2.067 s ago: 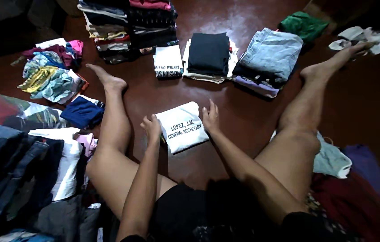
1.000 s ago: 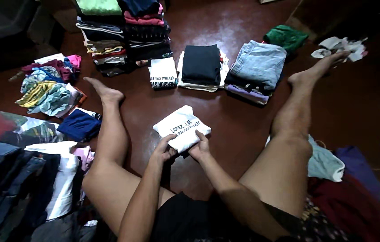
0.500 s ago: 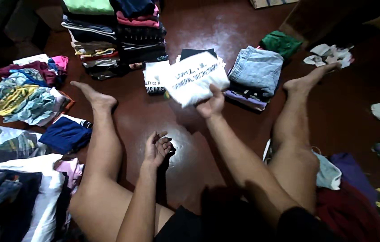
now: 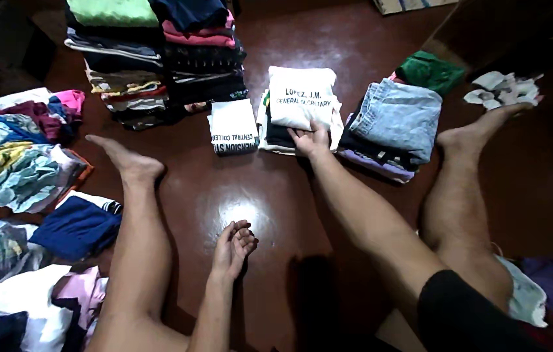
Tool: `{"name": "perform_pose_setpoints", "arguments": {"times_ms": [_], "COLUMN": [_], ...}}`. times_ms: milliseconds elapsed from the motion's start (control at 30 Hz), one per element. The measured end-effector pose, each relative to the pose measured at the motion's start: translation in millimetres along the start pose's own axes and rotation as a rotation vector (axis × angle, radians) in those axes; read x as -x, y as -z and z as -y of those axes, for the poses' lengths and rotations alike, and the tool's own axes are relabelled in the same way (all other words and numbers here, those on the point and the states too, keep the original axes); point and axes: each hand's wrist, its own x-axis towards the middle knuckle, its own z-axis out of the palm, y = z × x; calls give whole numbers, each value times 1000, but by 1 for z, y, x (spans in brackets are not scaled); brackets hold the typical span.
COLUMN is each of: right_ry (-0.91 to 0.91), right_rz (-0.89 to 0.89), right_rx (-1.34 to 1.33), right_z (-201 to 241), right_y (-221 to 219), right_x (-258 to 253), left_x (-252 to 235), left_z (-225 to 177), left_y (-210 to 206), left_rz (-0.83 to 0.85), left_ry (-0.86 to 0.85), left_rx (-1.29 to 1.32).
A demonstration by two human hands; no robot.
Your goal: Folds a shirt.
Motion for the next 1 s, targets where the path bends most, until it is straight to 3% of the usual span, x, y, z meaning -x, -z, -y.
{"name": "perform_pose_setpoints", "arguments": {"times_ms": [200, 367, 467, 567, 667, 733, 800, 900, 933, 1000], "right_ry": [12, -119, -166, -180, -180, -29, 198, 506, 542, 416], "right_rz": [81, 65, 150, 435, 622, 647, 495, -60, -191, -298], "right_rx": [-4, 412, 844, 1138, 1308, 1374, 1436, 1677, 1754, 1863], "right_z": [7, 11, 22, 50, 107, 157, 211, 289, 310, 337], "right_y": [-11, 14, 38, 76, 114, 137, 169, 225, 253, 315], "right_x": [13, 33, 85, 154, 217, 247, 270, 292, 291, 292], "left_x": [-2, -4, -2, 5, 17, 22, 31, 40, 42, 43], "left_z": [2, 8, 15, 17, 21, 21, 24, 22, 21, 22], "left_y": [-4, -2, 2, -9, -22, -26, -28, -28, -27, -24], "left_rz": [17, -37, -45, 42, 123, 120, 66, 71, 77, 63], "left_ry": [-3, -29, -38, -54, -35, -39, -68, -108, -114, -126], "left_rx": [-11, -95, -157, -242, -279, -268, -291, -315, -325, -387]}}
